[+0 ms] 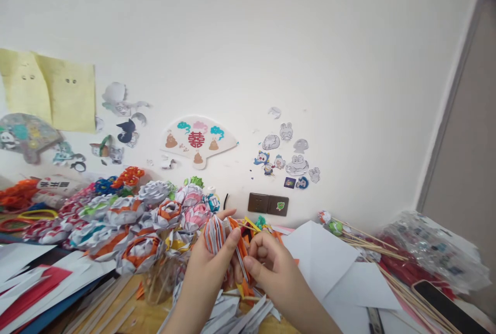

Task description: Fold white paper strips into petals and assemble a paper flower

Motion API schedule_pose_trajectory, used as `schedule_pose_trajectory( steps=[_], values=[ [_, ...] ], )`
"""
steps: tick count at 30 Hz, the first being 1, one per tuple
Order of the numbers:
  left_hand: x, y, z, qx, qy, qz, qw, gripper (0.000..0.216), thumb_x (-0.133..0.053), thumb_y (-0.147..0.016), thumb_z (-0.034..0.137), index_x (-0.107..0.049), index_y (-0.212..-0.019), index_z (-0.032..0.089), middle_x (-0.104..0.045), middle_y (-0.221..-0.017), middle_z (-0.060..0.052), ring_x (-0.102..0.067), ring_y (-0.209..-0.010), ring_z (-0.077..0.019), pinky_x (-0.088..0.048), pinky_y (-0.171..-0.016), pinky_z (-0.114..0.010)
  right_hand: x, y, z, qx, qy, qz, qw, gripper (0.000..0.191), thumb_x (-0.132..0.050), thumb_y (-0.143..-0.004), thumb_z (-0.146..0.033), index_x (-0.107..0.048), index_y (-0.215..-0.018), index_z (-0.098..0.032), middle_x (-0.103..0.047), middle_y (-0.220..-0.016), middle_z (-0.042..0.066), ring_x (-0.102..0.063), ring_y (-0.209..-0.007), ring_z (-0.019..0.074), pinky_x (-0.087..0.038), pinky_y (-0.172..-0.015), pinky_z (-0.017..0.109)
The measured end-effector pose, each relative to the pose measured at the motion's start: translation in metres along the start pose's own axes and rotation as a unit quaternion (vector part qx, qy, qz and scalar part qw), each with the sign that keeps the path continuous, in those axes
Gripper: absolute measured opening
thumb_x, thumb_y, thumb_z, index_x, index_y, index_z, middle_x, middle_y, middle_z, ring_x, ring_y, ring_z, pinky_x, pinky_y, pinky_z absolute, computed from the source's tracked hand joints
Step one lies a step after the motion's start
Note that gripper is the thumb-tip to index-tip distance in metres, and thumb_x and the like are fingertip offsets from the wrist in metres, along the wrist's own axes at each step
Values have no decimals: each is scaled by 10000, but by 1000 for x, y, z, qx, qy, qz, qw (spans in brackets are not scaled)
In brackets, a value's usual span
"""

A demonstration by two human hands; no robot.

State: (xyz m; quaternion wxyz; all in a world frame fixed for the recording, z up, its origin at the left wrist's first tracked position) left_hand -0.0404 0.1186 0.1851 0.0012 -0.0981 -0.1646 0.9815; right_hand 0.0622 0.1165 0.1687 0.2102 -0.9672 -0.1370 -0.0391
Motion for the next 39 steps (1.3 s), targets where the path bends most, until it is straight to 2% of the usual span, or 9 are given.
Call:
schedule_pose_trajectory(
  steps=[9,12,15,19,25,28,31,34,39],
  values=[
    [11,-3,8,-1,-46,27,999,613,-620,-683,485,-475,-1185,164,-478,-318,93,-422,-249,-110,-344,-280,-177,7,-2,-2,13,51,3,999,167,-503,-821,-353,-463,-780,-197,-576,-706,-1,-574,-647,143,-440,-563,240],
    [24,-4,20,-28,-76,63,995,573,-628,-678,456,-506,-1155,162,-469,-305,97,-454,-261,-124,-351,-287,-178,23,-10,6,11,129,45,991,118,-467,-829,-297,-486,-777,-192,-596,-709,6,-574,-674,153,-432,-572,241],
    [36,-4,30,-52,-106,94,989,573,-622,-693,443,-496,-1175,159,-499,-331,86,-477,-273,-131,-364,-296,-184,35,-19,27,-6,287,71,955,75,-488,-787,-206,-542,-739,-183,-616,-709,5,-565,-642,149,-395,-570,241],
    [41,-5,32,-59,-119,88,987,556,-622,-705,432,-490,-1176,166,-514,-336,73,-482,-274,-143,-370,-294,-195,18,-22,63,-19,423,-8,906,139,-517,-694,-89,-621,-692,-182,-665,-705,16,-591,-647,158,-363,-547,224],
    [43,-4,30,-67,-136,81,985,522,-588,-750,425,-469,-1191,172,-531,-363,68,-510,-307,-150,-385,-311,-195,-46,-5,95,86,514,-181,834,143,-678,-640,-180,-690,-777,-219,-696,-767,19,-621,-675,178,-374,-535,216],
    [41,-3,33,-73,-123,79,987,512,-579,-761,407,-460,-1198,167,-540,-377,67,-484,-295,-134,-375,-303,-189,-64,-3,120,72,584,-233,774,194,-720,-618,-213,-690,-809,-191,-693,-820,56,-621,-741,217,-407,-573,240],
    [40,-3,35,-70,-118,87,987,483,-575,-764,407,-479,-1173,168,-531,-362,72,-473,-287,-131,-374,-298,-189,-72,-3,134,56,607,-271,745,206,-701,-639,-198,-673,-841,-171,-687,-854,67,-613,-781,221,-427,-604,245],
    [41,-4,34,-60,-125,86,987,465,-575,-758,417,-497,-1147,174,-496,-327,83,-485,-283,-146,-376,-292,-196,-70,-4,134,44,604,-279,745,225,-697,-648,-207,-655,-867,-177,-680,-888,58,-603,-824,224,-430,-628,245],
    [41,-5,33,-66,-91,79,990,513,-597,-734,409,-472,-1175,178,-548,-403,75,-480,-281,-124,-375,-297,-188,-58,-8,120,35,575,-227,785,288,-716,-657,-347,-636,-900,-216,-679,-876,30,-613,-784,220,-413,-612,241]
  ],
)
Point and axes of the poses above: each hand's wrist, its own y-axis away from the middle knuckle, its own x-axis out of the back of the hand, z = x × y, the point moved 8 cm from there along -y, towards the middle knuckle
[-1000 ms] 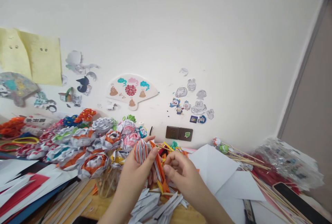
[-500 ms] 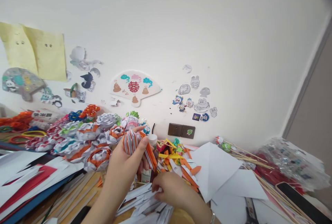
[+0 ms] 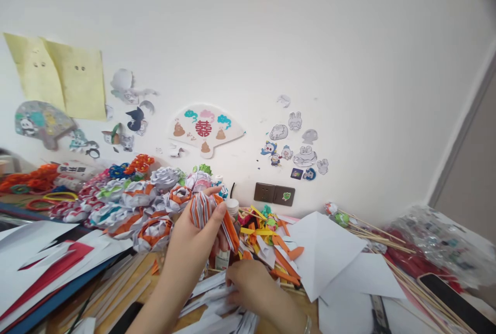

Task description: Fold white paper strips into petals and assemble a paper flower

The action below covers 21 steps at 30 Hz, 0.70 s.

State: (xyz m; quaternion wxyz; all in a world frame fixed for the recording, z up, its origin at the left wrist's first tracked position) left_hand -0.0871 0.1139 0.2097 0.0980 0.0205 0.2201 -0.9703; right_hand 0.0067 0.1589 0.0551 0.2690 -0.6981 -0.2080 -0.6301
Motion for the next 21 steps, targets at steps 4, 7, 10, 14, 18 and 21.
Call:
schedule_pose_trajectory(
  steps=[4,7,10,14,18,21],
  values=[
    [-3,0,1,-3,-3,-7,1000,498,-587,-744,413,-480,-1165,170,-527,-370,78,-459,-277,-120,-361,-299,-182,19,4,5,-30,-41,54,997,342,-706,-680,-365,-606,-980,-233,-686,-857,19,-621,-753,214,-394,-596,234],
    [-4,0,-1,-1,-6,-12,1000,505,-579,-747,434,-484,-1162,163,-489,-320,83,-441,-269,-119,-336,-294,-173,33,7,4,-16,-90,93,992,199,-708,-689,-320,-647,-855,-228,-686,-791,4,-617,-715,190,-387,-587,225],
    [-3,0,-4,2,2,-11,1000,508,-588,-734,448,-498,-1140,156,-495,-318,78,-436,-261,-118,-325,-287,-171,49,10,7,-6,-142,153,978,59,-709,-686,-231,-661,-711,-208,-673,-728,0,-604,-699,165,-395,-592,214],
    [-1,-1,-6,9,11,5,1000,531,-605,-707,467,-510,-1124,152,-483,-312,84,-442,-263,-117,-333,-286,-168,80,20,28,-45,-231,270,934,73,-650,-708,-135,-679,-672,-192,-665,-690,9,-600,-660,153,-432,-601,228],
    [-3,0,-5,10,-6,3,1000,529,-585,-717,488,-490,-1129,170,-480,-316,89,-435,-266,-113,-340,-294,-167,124,48,48,-46,-309,412,856,127,-585,-767,-178,-708,-783,-205,-692,-747,38,-629,-722,185,-484,-670,286],
    [-9,3,-7,6,-36,0,999,519,-581,-715,499,-495,-1110,172,-493,-329,81,-450,-277,-121,-358,-303,-175,146,76,53,-74,-357,500,785,178,-554,-803,-245,-699,-897,-202,-698,-872,73,-639,-807,208,-514,-693,300]
  ],
)
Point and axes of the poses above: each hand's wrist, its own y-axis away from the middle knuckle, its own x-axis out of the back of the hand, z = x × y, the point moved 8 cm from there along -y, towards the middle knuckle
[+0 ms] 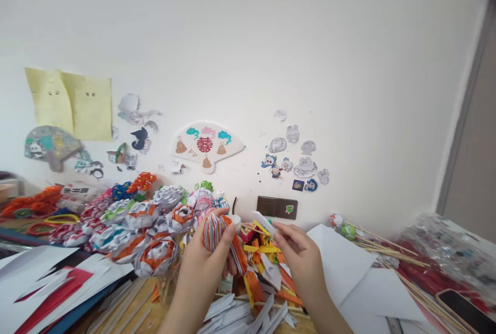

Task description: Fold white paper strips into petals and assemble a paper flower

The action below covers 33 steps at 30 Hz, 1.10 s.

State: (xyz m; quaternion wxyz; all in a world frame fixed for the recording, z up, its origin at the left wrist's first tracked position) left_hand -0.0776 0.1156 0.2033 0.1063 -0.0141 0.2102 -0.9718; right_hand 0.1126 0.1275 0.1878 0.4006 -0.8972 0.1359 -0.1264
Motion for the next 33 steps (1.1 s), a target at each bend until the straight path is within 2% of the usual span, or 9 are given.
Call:
schedule_pose_trajectory(
  steps=[3,8,12,15,18,21,29,33],
  values=[
    [-12,4,-4,5,-10,-25,1000,523,-564,-719,511,-491,-1105,166,-491,-318,76,-436,-264,-122,-354,-297,-179,5,9,-26,32,7,24,999,177,-570,-786,-224,-703,-903,-217,-704,-876,61,-643,-805,205,-518,-717,302],
    [-21,11,-6,-4,-4,-31,1000,510,-551,-725,520,-502,-1092,170,-471,-323,85,-409,-266,-104,-312,-297,-160,-8,23,-54,119,34,16,992,225,-538,-788,-136,-694,-921,-228,-699,-794,33,-638,-719,171,-513,-656,270],
    [-19,14,-3,12,18,-19,1000,537,-568,-709,524,-498,-1105,168,-471,-319,86,-403,-270,-103,-315,-304,-162,-6,22,-54,117,46,25,992,192,-536,-790,-124,-692,-870,-205,-673,-712,31,-621,-651,162,-506,-589,258],
    [-19,16,1,18,33,-10,999,533,-578,-699,528,-513,-1092,173,-471,-316,86,-395,-266,-100,-308,-306,-162,-7,24,-60,144,53,18,988,189,-530,-799,-119,-683,-867,-206,-668,-709,30,-614,-647,159,-506,-593,260],
    [-20,18,5,12,38,-9,999,488,-588,-710,490,-521,-1080,180,-466,-317,89,-396,-270,-101,-310,-308,-163,-8,30,-67,177,84,25,980,243,-505,-820,-122,-654,-986,-218,-671,-773,47,-614,-709,171,-508,-637,278],
    [-21,19,8,-4,36,-5,999,437,-603,-707,457,-546,-1043,183,-460,-343,93,-422,-290,-107,-333,-318,-173,-10,32,-69,170,119,30,978,274,-490,-838,-159,-613,-1072,-230,-669,-820,55,-618,-743,181,-509,-649,287],
    [-23,22,10,-19,36,-17,999,394,-606,-706,440,-547,-1012,198,-539,-483,72,-481,-347,-105,-404,-367,-192,-12,31,-71,179,128,-8,975,131,-514,-831,-172,-629,-873,-218,-632,-762,43,-588,-708,180,-488,-619,294],
    [-27,24,6,-8,41,-28,999,403,-601,-715,441,-534,-1028,198,-501,-459,84,-465,-338,-104,-385,-359,-189,-13,32,-67,184,114,-7,976,121,-530,-823,-147,-622,-854,-220,-607,-748,34,-574,-699,170,-473,-588,270]
  ],
)
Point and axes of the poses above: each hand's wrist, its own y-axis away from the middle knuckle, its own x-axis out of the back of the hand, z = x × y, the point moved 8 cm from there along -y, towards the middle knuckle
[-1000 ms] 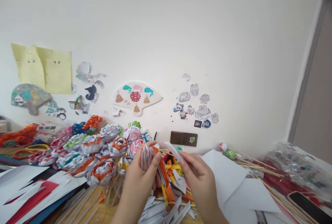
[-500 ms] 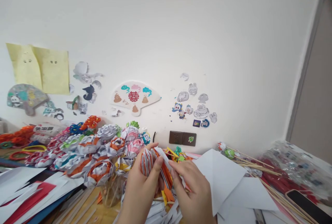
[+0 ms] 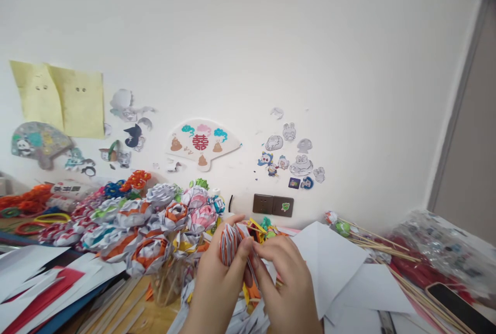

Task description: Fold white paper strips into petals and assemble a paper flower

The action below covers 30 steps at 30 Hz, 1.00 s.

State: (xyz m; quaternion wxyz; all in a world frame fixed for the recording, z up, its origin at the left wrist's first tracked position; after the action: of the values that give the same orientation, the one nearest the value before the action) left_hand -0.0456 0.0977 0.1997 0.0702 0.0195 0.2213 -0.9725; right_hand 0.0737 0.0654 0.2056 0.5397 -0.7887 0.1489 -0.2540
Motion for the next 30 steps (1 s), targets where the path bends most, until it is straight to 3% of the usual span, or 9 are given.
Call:
schedule_pose_trajectory(
  steps=[7,14,18,24,30],
  values=[
    [-2,-5,-6,19,23,-12,999,456,-602,-704,480,-518,-1042,185,-470,-412,89,-434,-310,-102,-352,-325,-182,0,-2,-2,-29,-36,7,999,155,-510,-813,-129,-638,-837,-213,-591,-765,43,-564,-718,174,-470,-623,286],
    [6,-7,0,23,22,26,999,420,-619,-675,481,-551,-969,189,-447,-379,100,-404,-286,-92,-317,-301,-172,-14,4,18,-128,-106,-26,986,186,-533,-791,-189,-606,-962,-200,-619,-796,32,-597,-659,146,-496,-545,215],
    [9,-10,-6,30,37,42,998,383,-618,-680,479,-526,-926,200,-441,-365,108,-375,-269,-79,-293,-290,-160,-18,7,12,-80,-53,-47,994,239,-528,-804,-184,-608,-1028,-209,-653,-832,44,-612,-711,165,-508,-612,246],
    [-1,-15,-23,49,83,-9,995,358,-607,-705,490,-466,-872,206,-460,-303,99,-340,-234,-78,-240,-273,-149,-16,10,4,-2,18,-36,999,239,-413,-880,-170,-636,-963,-178,-640,-720,63,-600,-670,181,-504,-602,286],
    [3,-13,-20,43,84,13,995,340,-593,-721,509,-464,-835,215,-435,-292,110,-349,-242,-84,-258,-286,-153,-16,6,1,12,14,-48,999,234,-441,-864,-152,-617,-1007,-208,-674,-827,56,-625,-756,170,-524,-662,270]
  ],
)
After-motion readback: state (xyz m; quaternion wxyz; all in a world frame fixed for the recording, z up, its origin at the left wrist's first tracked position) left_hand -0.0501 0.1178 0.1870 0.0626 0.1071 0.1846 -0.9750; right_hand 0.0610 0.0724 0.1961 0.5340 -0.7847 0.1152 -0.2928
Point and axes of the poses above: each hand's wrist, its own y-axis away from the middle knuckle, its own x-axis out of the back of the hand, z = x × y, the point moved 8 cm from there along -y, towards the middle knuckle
